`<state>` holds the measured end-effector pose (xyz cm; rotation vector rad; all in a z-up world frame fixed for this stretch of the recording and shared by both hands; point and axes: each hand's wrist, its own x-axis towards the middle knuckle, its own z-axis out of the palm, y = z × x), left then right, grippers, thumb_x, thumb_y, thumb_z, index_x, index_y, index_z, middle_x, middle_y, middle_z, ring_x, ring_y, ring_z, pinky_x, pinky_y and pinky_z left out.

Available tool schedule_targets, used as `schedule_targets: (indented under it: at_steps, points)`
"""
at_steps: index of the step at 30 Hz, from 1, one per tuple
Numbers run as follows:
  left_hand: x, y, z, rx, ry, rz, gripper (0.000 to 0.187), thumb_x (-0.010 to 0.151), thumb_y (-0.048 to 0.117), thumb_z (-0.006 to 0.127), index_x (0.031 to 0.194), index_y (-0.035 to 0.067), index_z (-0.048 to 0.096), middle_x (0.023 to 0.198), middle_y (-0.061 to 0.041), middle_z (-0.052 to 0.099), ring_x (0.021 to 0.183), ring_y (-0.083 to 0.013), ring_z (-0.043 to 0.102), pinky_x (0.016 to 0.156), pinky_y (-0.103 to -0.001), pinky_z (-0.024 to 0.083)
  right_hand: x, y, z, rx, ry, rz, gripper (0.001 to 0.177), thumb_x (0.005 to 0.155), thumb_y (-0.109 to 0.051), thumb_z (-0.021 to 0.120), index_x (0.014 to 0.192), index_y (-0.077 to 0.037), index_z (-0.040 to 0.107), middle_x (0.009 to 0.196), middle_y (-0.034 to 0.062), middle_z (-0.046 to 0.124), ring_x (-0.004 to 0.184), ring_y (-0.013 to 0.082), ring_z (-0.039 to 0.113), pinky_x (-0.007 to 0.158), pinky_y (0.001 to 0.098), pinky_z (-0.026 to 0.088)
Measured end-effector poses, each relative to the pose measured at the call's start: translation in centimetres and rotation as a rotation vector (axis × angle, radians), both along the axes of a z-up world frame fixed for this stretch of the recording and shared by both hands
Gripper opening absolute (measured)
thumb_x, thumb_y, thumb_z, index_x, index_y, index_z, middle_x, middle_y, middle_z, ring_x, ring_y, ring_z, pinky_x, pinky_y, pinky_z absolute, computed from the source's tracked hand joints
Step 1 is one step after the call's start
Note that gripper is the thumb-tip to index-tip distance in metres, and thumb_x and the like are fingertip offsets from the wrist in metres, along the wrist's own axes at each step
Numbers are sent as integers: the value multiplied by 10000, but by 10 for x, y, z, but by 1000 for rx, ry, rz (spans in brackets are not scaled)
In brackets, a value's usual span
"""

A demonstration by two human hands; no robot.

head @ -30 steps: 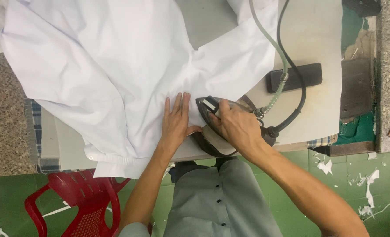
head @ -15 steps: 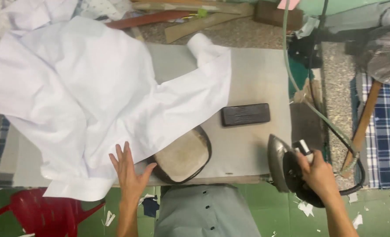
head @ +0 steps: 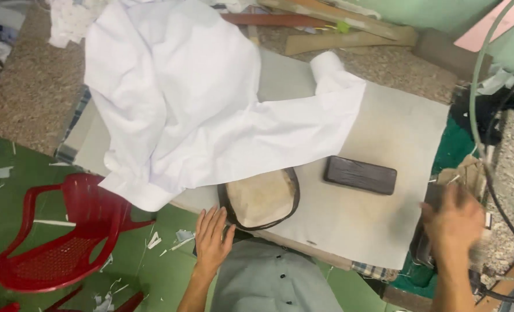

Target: The person irons a white shirt on a table using a steam iron and a rectangular pressing block. They repeatedly smooth the fabric with their hands and the block while moving the iron over different sections of the shirt.

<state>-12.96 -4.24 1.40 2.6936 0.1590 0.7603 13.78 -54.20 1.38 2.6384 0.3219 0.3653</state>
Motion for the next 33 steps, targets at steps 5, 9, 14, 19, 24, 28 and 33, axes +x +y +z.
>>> schedule_targets:
  at_steps: [5, 9, 14, 19, 24, 28, 33]
  points:
    - [-17, 23, -3, 7, 20, 32, 392, 985, 205, 683, 1315, 11, 600, 1347, -162, 634, 1294, -344, 586, 1148, -558, 445, 34, 95, -65, 336, 522, 308, 913, 742, -511, 741, 1578, -324, 427, 1619, 129, 371, 1433, 434, 347, 1122, 603, 321]
    - [-49, 69, -19, 57, -14, 231, 346, 994, 211, 665, 1288, 36, 617, 1414, -157, 594, 1349, -332, 549, 1166, -523, 442, 14, 106, -48, 313, 759, -55, 995, 808, -633, 633, 1662, -304, 241, 1439, 230, 477, 1288, 471, 449, 1048, 554, 477]
    - [-70, 105, -39, 61, -9, 281, 363, 991, 184, 666, 1309, 30, 586, 1402, -190, 560, 1352, -383, 524, 1131, -561, 461, -12, 196, 35, 479, 663, -563, 907, 858, -665, 537, 1656, -274, 357, 1240, 313, 597, 1121, 501, 623, 917, 594, 536]
    - [-11, 99, -25, 29, -5, 135, 463, 989, 195, 674, 1381, 6, 516, 1414, -242, 524, 1349, -411, 492, 1158, -580, 445, -59, 332, 74, 675, 503, -269, 772, 818, -608, 647, 1528, -316, 564, 1158, 274, 625, 994, 451, 663, 842, 530, 534]
    - [37, 83, -29, 118, -40, 80, 451, 911, 142, 635, 1341, 7, 610, 1428, -247, 556, 1344, -413, 521, 1112, -551, 438, -86, 407, 6, 484, 313, 238, 592, 787, -675, 700, 1310, -399, 716, 894, 126, 596, 826, 290, 663, 664, 355, 588]
    - [25, 83, -40, 100, 5, 108, 521, 882, 97, 616, 1393, 4, 576, 1467, -253, 516, 1379, -420, 475, 1129, -566, 398, -66, 329, 5, 515, 327, 2, 627, 805, -634, 721, 1340, -306, 728, 951, 183, 596, 889, 368, 682, 692, 451, 613]
    - [39, 77, -59, 162, 106, 123, 574, 913, 129, 601, 1467, 6, 508, 1526, -263, 464, 1443, -429, 414, 1185, -581, 323, -69, 223, -25, 332, 297, -311, 609, 925, -618, 633, 1438, -296, 698, 936, 194, 623, 923, 360, 700, 678, 481, 635]
